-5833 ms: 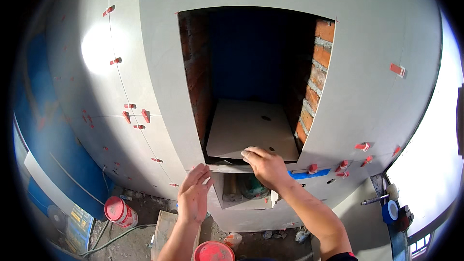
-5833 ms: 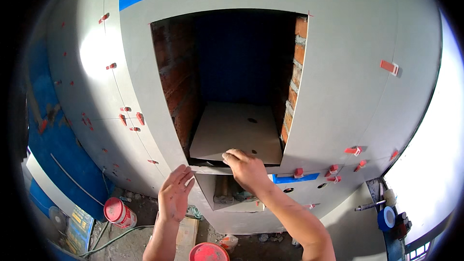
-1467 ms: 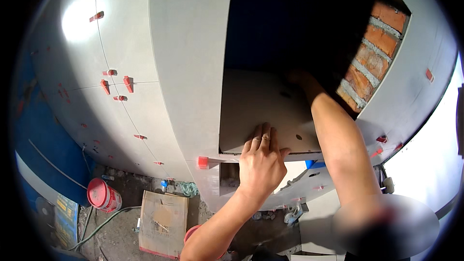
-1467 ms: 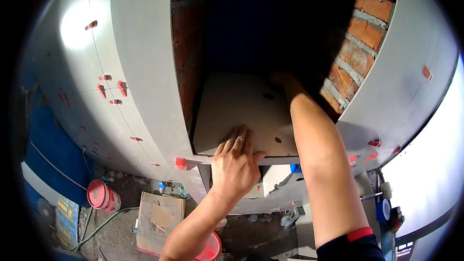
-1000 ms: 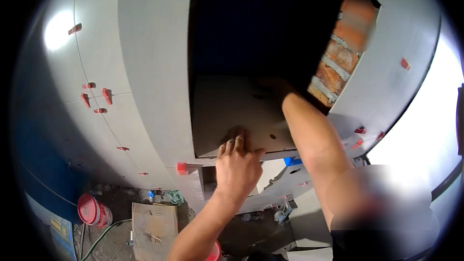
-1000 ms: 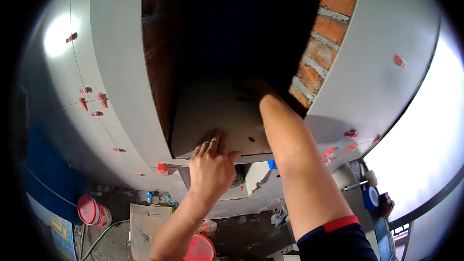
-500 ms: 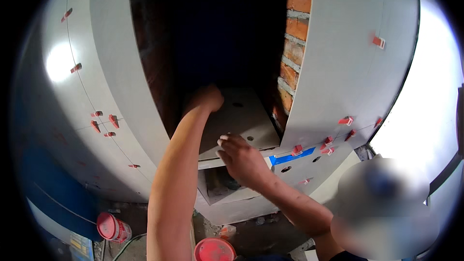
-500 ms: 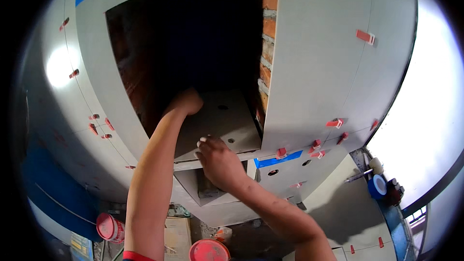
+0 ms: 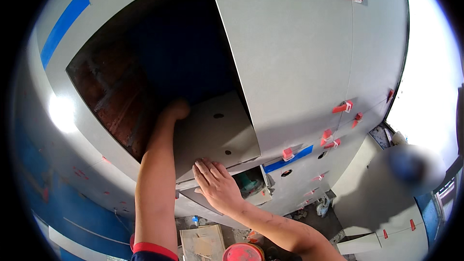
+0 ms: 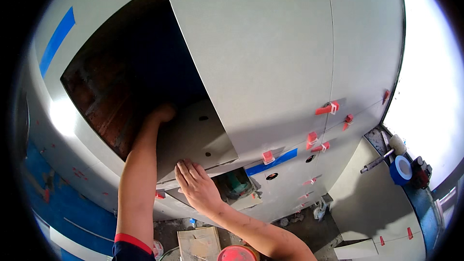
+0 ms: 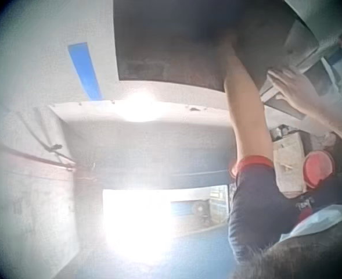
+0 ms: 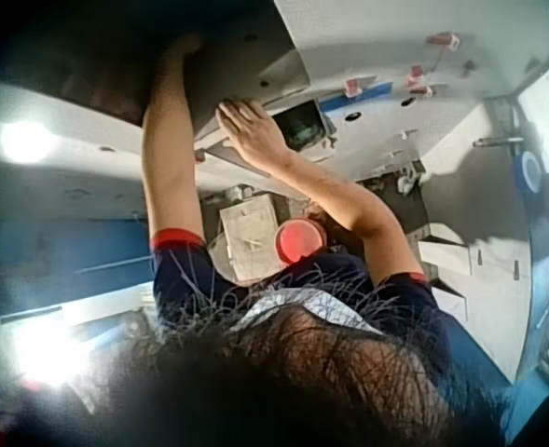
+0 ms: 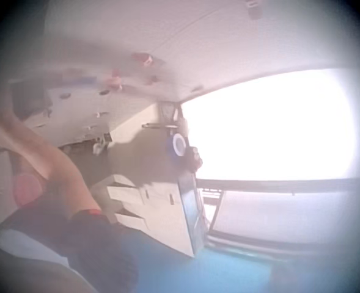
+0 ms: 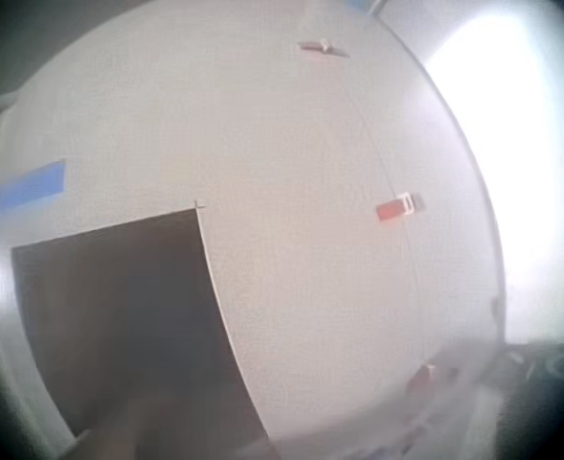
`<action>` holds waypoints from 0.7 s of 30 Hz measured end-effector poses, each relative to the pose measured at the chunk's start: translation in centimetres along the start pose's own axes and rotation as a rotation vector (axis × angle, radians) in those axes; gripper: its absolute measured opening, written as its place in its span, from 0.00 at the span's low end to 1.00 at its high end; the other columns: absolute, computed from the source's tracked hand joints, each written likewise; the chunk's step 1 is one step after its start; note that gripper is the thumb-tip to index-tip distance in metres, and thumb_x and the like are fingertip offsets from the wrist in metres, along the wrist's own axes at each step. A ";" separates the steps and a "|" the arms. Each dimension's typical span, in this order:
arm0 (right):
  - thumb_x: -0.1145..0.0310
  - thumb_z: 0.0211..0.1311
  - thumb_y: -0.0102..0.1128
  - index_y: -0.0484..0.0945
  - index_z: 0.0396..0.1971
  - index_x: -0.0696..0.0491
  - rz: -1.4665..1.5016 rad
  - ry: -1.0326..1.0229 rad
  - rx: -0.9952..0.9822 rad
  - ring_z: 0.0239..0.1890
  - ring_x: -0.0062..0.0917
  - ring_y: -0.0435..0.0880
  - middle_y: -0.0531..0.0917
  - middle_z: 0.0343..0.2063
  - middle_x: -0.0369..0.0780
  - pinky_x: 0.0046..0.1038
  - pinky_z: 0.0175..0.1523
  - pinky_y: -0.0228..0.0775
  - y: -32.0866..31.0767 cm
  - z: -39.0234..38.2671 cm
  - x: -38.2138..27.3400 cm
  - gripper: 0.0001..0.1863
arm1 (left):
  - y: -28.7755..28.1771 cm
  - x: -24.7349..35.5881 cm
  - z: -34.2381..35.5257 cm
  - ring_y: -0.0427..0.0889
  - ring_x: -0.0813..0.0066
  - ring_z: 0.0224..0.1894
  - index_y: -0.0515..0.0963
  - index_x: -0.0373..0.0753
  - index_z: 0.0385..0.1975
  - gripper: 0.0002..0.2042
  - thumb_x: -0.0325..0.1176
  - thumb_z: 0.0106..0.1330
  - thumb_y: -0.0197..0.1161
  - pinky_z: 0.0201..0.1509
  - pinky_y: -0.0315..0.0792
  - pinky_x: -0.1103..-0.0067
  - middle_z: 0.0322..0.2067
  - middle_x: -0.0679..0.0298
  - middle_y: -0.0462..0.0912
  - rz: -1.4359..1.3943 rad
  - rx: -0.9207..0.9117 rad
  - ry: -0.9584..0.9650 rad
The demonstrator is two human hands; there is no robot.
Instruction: The person places a tile inside a wall niche by hand, taps it with a rubber mallet, and uses a spirit level to check the alignment of the shelf tile.
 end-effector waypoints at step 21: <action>0.62 0.60 0.49 0.72 0.56 0.52 -0.175 -0.134 0.166 0.58 0.25 0.72 0.74 0.56 0.37 0.27 0.59 0.63 1.3 -0.8 1.0 0.24 | 1.3 0.8 2.0 0.65 0.57 0.67 0.72 0.41 0.61 0.21 0.40 0.74 0.42 0.70 0.57 0.64 0.66 0.52 0.65 0.097 -0.122 0.032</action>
Point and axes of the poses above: each hand's wrist, its own z-axis towards the middle knuckle, its own y-axis out of the palm, x = y × z, the point moved 8 cm from there along z, towards the middle knuckle
